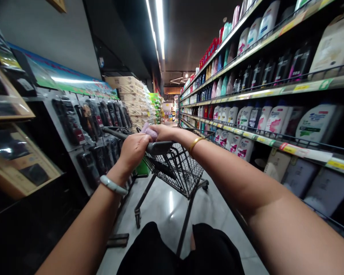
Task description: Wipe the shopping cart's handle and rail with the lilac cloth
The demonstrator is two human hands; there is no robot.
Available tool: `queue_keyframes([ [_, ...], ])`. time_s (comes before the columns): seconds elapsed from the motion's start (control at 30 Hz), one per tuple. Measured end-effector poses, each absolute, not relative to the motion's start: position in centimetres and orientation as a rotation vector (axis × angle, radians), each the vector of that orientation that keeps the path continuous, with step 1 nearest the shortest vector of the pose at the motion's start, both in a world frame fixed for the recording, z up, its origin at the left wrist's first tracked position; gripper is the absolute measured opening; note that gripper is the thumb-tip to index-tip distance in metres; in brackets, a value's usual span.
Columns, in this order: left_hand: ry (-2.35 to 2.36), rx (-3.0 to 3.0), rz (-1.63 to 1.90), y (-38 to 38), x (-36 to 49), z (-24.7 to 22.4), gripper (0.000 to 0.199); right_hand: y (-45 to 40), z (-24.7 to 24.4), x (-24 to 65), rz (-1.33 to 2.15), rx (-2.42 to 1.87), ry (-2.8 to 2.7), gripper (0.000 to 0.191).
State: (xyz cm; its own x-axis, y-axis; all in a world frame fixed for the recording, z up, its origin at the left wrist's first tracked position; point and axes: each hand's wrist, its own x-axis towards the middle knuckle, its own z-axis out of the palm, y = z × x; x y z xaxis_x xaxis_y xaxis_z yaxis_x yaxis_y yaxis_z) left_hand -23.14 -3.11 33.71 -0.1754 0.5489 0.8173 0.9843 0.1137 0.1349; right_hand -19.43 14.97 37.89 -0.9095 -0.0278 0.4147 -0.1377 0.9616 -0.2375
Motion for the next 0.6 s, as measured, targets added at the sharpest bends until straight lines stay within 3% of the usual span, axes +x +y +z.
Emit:
queue_keyframes([
  [0.1,-1.783,-1.516,-0.944,-3.2,-23.4,33.7,0.045,14.7,38.0,-20.1,0.305,0.305,-2.772,0.030],
  [0.27,-1.805,-1.523,-0.935,-3.4,-23.7,33.9,0.045,14.5,38.6,-19.6,0.292,0.180,-2.817,0.024],
  [0.4,-1.826,-1.534,-0.910,-3.6,-24.3,34.0,0.046,14.2,39.0,-17.1,0.622,0.010,-2.793,0.030],
  [0.53,-1.837,-1.525,-0.954,-3.7,-25.6,34.0,0.043,12.5,39.6,-13.8,1.189,0.208,-2.543,0.045],
  [0.6,-1.835,-1.519,-0.999,-3.7,-26.3,34.0,0.041,11.2,39.7,-12.3,1.250,0.267,-2.419,0.049],
])
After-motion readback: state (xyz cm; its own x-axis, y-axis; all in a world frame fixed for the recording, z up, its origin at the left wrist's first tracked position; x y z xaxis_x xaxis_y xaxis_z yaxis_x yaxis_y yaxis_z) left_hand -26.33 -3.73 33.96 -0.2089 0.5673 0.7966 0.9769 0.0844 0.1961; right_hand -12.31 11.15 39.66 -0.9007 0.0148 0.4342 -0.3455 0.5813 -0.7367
